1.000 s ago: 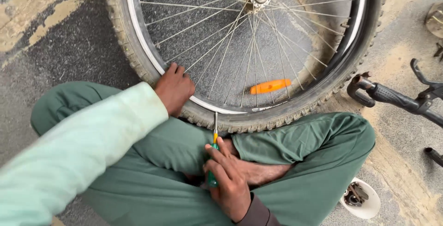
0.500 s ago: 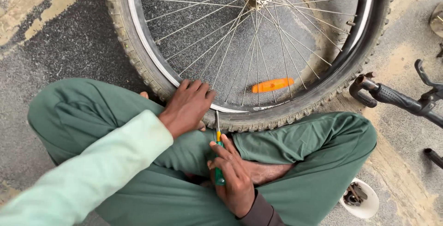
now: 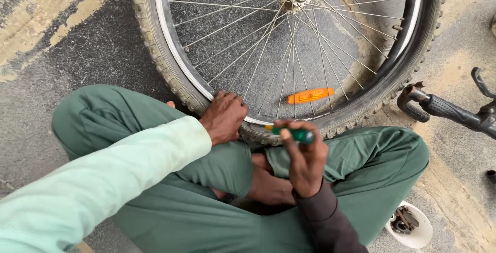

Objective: The person sits on the ground and uses a screwdriver to pry the tire bead off the bicycle wheel rim. They work their way around the circumference of the wheel, using the tool to lever the tire away from the rim until a significant portion is detached.

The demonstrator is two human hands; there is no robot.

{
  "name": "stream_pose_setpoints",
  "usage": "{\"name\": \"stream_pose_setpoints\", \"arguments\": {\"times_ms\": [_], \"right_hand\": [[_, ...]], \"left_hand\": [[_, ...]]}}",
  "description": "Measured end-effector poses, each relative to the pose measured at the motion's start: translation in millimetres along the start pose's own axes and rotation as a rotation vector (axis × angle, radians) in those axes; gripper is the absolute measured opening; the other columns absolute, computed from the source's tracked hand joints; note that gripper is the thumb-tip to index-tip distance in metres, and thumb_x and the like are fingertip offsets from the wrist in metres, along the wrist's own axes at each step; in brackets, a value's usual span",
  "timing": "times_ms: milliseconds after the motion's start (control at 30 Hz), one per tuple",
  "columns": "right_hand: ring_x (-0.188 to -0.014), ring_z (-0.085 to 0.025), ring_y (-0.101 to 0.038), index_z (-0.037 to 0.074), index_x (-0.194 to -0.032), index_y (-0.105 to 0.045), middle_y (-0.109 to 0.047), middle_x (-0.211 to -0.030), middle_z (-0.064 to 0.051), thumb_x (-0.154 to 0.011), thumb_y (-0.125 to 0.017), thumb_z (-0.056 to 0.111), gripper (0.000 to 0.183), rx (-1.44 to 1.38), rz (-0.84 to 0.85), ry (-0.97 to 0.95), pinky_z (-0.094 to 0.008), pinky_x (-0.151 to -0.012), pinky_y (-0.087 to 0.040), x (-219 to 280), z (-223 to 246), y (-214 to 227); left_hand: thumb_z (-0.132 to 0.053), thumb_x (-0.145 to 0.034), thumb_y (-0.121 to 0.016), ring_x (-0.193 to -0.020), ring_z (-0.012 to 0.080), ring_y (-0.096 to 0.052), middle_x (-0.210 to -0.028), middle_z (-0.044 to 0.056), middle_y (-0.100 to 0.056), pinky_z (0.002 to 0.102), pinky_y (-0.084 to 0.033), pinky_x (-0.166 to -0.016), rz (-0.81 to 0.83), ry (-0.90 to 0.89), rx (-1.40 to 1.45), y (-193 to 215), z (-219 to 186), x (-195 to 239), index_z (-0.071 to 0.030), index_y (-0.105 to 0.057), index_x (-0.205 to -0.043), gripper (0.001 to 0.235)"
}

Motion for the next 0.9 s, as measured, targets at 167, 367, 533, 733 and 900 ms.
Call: {"name": "stream_pose_setpoints", "arguments": {"times_ms": [167,367,533,733,900], "right_hand": [[-0.097,-0.031,-0.069,0.011,-0.124,-0.061,-0.069,-0.110,-0.013,-0.103,-0.044,0.054,0.051,-0.134,-0.066,0.637,-0.044,-0.082,-0.060,11,63,96],[-0.103,-0.033,-0.064,0.004,-0.112,-0.065,-0.065,-0.110,-0.015,-0.080,-0.071,0.011,0.033,0.759,0.294,0.501,-0.043,-0.085,-0.054,-47,80,9],[-0.097,-0.034,-0.063,0.006,-0.113,-0.068,-0.064,-0.101,-0.012,-0.065,-0.090,0.031,0.058,0.851,0.731,0.373,-0.046,-0.071,-0.055,-27,-20,-51],[-0.104,-0.033,-0.064,0.009,-0.110,-0.063,-0.064,-0.104,-0.012,-0.060,-0.084,0.021,0.055,1.137,0.699,0.265,-0.045,-0.065,-0.056,-36,-74,-50],[-0.095,-0.035,-0.068,0.013,-0.102,-0.070,-0.069,-0.103,-0.013,-0.059,-0.086,0.022,0.047,1.160,0.808,-0.038,-0.047,-0.078,-0.056,-57,-89,-55]], "left_hand": [[-0.018,-0.058,-0.087,-0.106,0.0364,-0.060,-0.099,0.016,-0.065,0.050,-0.045,-0.096,0.058,0.066,0.005,-9,6,3,-0.004,-0.071,-0.092,0.040],[-0.021,-0.049,-0.094,-0.109,0.0375,-0.059,-0.102,0.017,-0.066,0.051,-0.044,-0.097,0.132,0.080,0.080,13,-1,-8,-0.002,-0.071,-0.095,0.054],[-0.022,-0.046,-0.096,-0.107,0.0362,-0.060,-0.102,0.016,-0.067,0.049,-0.044,-0.098,0.143,0.137,0.073,12,6,-1,-0.001,-0.071,-0.095,0.059],[-0.027,-0.046,-0.097,-0.108,0.0354,-0.061,-0.100,0.014,-0.068,0.048,-0.044,-0.099,0.114,0.075,0.096,21,-1,-5,-0.003,-0.072,-0.092,0.057],[-0.029,-0.045,-0.099,-0.107,0.0343,-0.061,-0.101,0.015,-0.068,0.046,-0.044,-0.099,0.162,0.112,0.082,20,1,-5,-0.001,-0.072,-0.094,0.062]]}}
Point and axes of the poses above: each hand's wrist, its own x-axis away from the middle knuckle, its own y-axis out of the back of the hand, z = x × y, the point moved 10 cm from there along -x, towards the middle knuckle
